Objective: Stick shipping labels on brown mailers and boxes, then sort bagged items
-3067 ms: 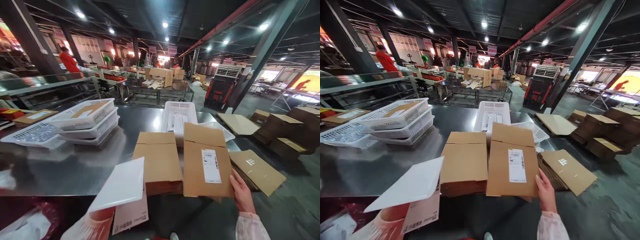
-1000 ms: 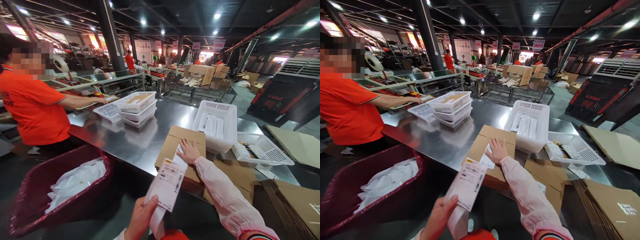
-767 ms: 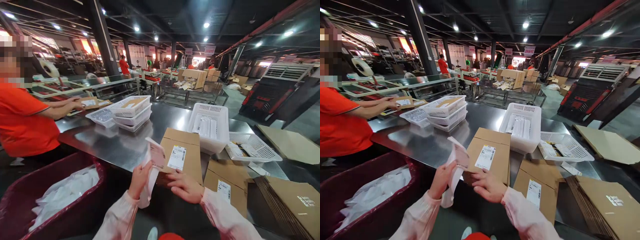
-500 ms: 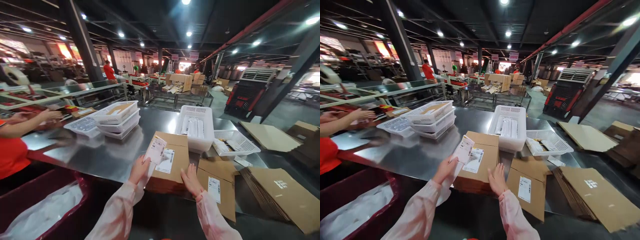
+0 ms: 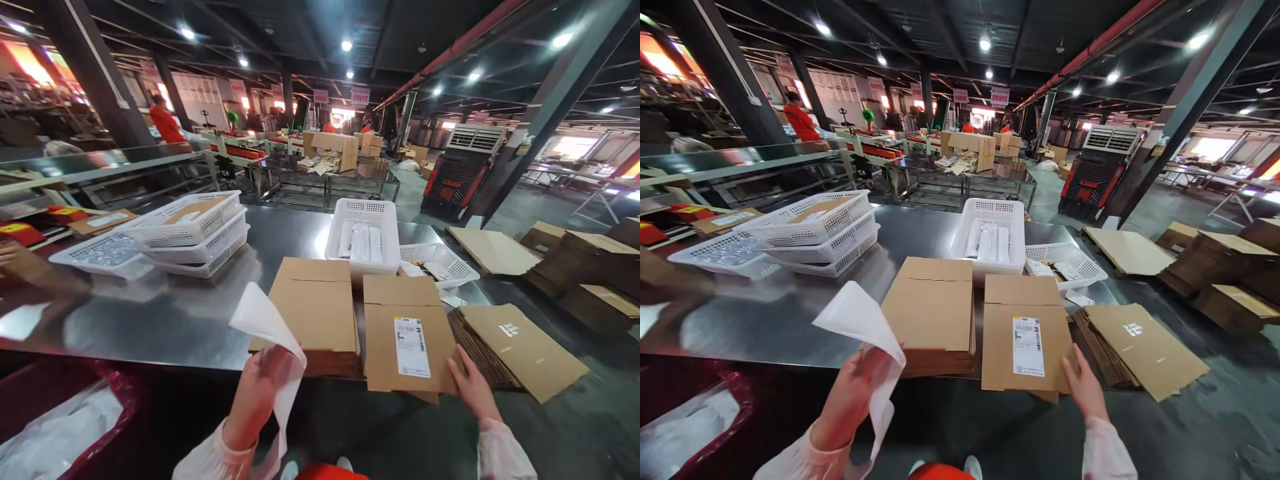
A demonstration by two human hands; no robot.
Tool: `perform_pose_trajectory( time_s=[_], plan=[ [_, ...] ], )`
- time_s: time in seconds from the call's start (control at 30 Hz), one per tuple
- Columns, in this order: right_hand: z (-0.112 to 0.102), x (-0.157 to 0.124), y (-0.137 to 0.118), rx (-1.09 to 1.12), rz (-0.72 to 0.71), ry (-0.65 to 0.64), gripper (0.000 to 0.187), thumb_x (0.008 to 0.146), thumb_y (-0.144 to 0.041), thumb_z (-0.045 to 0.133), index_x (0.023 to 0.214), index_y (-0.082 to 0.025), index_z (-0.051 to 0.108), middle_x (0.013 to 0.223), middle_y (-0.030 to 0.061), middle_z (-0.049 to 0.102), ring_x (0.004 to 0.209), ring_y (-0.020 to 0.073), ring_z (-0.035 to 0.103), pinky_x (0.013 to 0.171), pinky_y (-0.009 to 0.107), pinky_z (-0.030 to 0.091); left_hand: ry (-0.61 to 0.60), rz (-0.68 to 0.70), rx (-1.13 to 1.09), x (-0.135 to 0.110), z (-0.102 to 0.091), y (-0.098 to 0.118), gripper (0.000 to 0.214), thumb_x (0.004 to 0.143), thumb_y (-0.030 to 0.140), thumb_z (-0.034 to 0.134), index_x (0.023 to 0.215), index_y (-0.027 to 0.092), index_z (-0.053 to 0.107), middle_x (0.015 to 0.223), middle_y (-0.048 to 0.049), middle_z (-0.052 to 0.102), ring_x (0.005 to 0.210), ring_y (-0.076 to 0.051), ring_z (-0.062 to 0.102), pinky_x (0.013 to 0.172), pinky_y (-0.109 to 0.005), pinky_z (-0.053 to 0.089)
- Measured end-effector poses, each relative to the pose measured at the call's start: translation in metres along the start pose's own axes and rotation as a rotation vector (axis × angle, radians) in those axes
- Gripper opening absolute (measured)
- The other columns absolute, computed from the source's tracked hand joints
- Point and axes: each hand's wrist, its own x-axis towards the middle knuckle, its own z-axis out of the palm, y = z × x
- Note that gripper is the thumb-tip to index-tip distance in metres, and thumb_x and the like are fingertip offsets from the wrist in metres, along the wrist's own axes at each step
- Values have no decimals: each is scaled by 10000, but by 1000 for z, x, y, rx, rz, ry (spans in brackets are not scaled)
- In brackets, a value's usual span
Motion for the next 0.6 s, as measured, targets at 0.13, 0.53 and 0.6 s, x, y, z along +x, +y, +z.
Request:
perform_pose_trajectory(
  time_s=[0.13, 0.53, 0.6],
  plan=[
    [65, -58, -41, -48, -462, -328, 1126, 530, -748, 689, 1411, -101, 416, 1378, 228, 493, 1329, 387, 409, 1130, 546, 287, -22, 1, 136, -14, 25, -26, 551, 612, 679, 676, 543, 144, 566, 466, 16, 494, 451, -92, 376, 446, -232, 274],
    [150, -133, -130, 366, -274, -917, 514, 705, -576, 714, 1026, -175, 695, 953, 103, 740, 855, 260, 695, 765, 381, 580, -177, 175, 156, -10, -4, -7, 420, 653, 448, 743, 940, 145, 699, 924, -98, 720, 832, -214, 642, 786, -320, 505],
    [151, -127, -138, 316, -285, -859, 503, 657, -566, 751, 960, -167, 710, 892, 94, 744, 790, 247, 693, 703, 349, 577, -205, 108, 131, -5, -1, -6, 355, 656, 482, 730, 740, 141, 673, 722, -54, 678, 668, -164, 591, 660, -282, 479]
  ],
)
